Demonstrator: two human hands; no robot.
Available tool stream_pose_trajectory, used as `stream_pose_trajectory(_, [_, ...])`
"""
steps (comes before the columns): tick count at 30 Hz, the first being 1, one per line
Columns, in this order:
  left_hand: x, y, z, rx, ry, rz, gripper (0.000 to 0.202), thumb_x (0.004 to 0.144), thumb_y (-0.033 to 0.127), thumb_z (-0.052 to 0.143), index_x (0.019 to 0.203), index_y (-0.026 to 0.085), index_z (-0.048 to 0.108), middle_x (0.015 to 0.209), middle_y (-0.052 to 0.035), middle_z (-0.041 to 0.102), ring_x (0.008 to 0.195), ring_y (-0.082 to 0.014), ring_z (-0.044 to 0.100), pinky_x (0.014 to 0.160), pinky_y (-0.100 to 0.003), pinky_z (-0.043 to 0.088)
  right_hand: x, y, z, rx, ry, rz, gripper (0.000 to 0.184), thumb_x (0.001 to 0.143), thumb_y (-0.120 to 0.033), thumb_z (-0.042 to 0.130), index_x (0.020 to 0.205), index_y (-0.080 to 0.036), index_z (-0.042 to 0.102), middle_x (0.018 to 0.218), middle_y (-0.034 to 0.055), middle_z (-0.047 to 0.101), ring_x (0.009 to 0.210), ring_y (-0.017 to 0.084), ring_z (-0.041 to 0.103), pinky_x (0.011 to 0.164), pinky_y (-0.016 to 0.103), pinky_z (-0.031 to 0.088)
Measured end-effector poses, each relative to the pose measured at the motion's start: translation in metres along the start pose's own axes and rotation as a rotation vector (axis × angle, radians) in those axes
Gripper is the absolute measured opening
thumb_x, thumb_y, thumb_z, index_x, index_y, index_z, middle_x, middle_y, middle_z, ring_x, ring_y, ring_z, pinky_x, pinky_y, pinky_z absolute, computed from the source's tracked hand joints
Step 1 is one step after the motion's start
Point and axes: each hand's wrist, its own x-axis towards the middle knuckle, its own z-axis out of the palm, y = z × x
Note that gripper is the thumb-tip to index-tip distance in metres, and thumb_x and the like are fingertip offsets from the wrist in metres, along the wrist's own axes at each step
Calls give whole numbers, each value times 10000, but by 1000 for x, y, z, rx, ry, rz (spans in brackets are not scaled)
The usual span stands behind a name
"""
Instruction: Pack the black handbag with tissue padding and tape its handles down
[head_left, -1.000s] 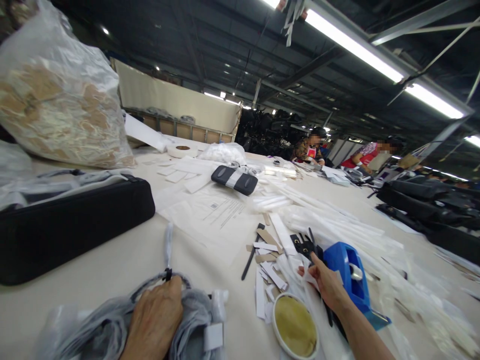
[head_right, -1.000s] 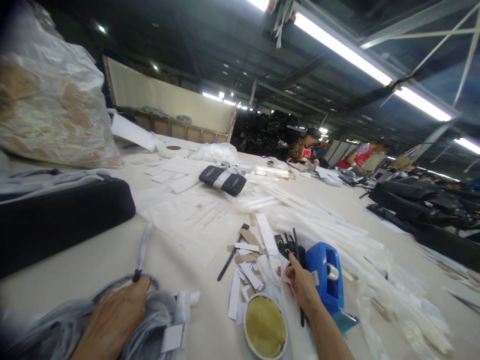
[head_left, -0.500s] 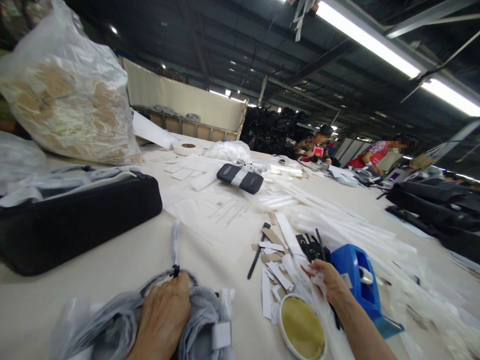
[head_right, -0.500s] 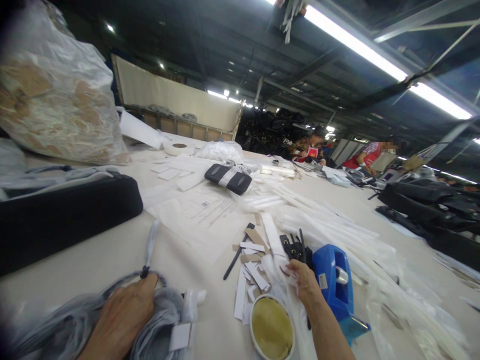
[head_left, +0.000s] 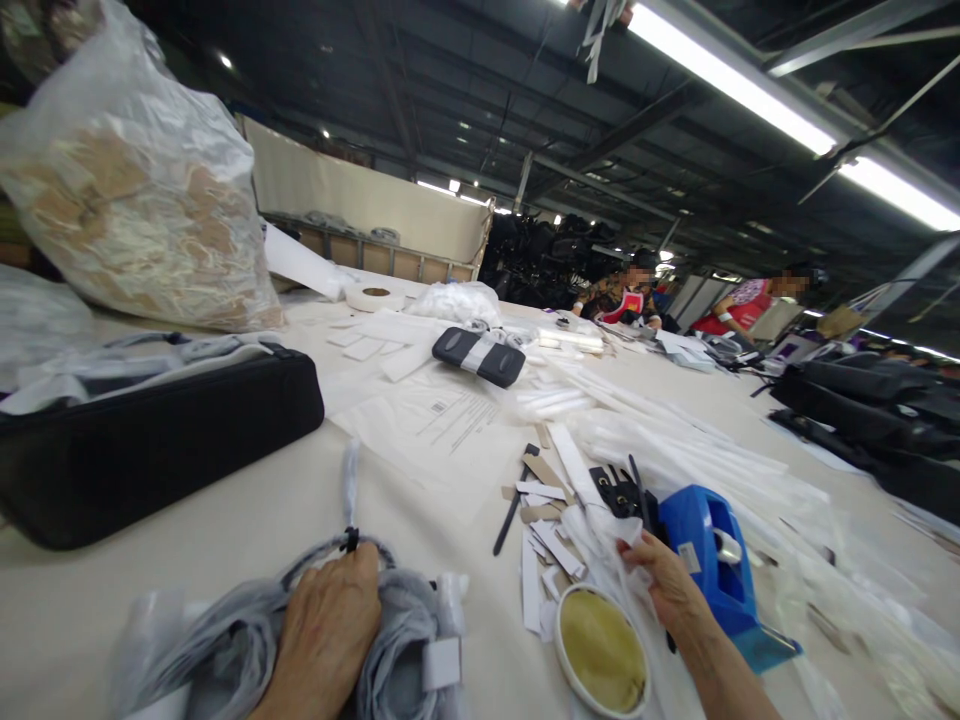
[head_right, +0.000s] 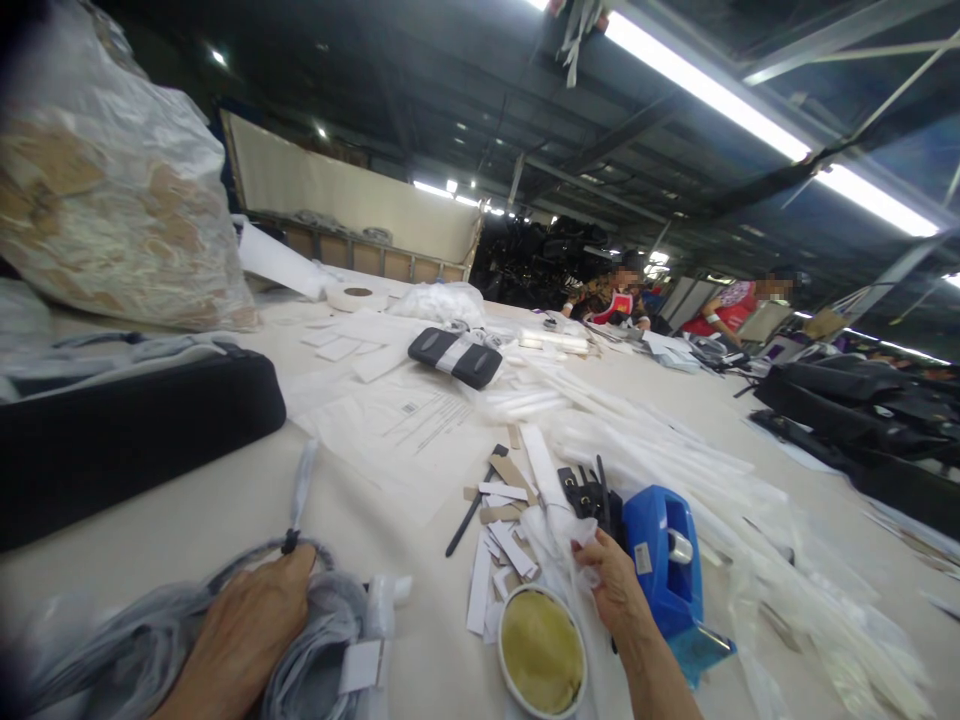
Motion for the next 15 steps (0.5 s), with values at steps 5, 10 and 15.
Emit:
stream_pose_trajectory(5, [-3,-1,5,14,65,5,451,811,-31,165,878,111,588,829,-149,663,850,-256,639,772,-385,436,-8,-10,-4,115,-29,80,227,448,-204,626,673,-175,624,523,-22,580,451,135,508,431,247,397])
stream_pose_trajectory(10, [-7,1,2,7,66,54,500,821,-21,108,894,109,585,789,-154,662,844,-262,644,773,-397,450,-29,-36,-6,226,79,35,310,348,-196,721,623,-207,579,497,-61,579,478,106,522,482,209,451])
stream_pose_trajectory(15, [-8,4,-7,-14,-10,23,462,819,-37,138,918,89,570,832,-167,666,860,-271,647,780,-406,444,-83,-56,-13,192,103,84,409,294,-209,806,663,-202,631,526,-16,623,475,135,555,443,219,458])
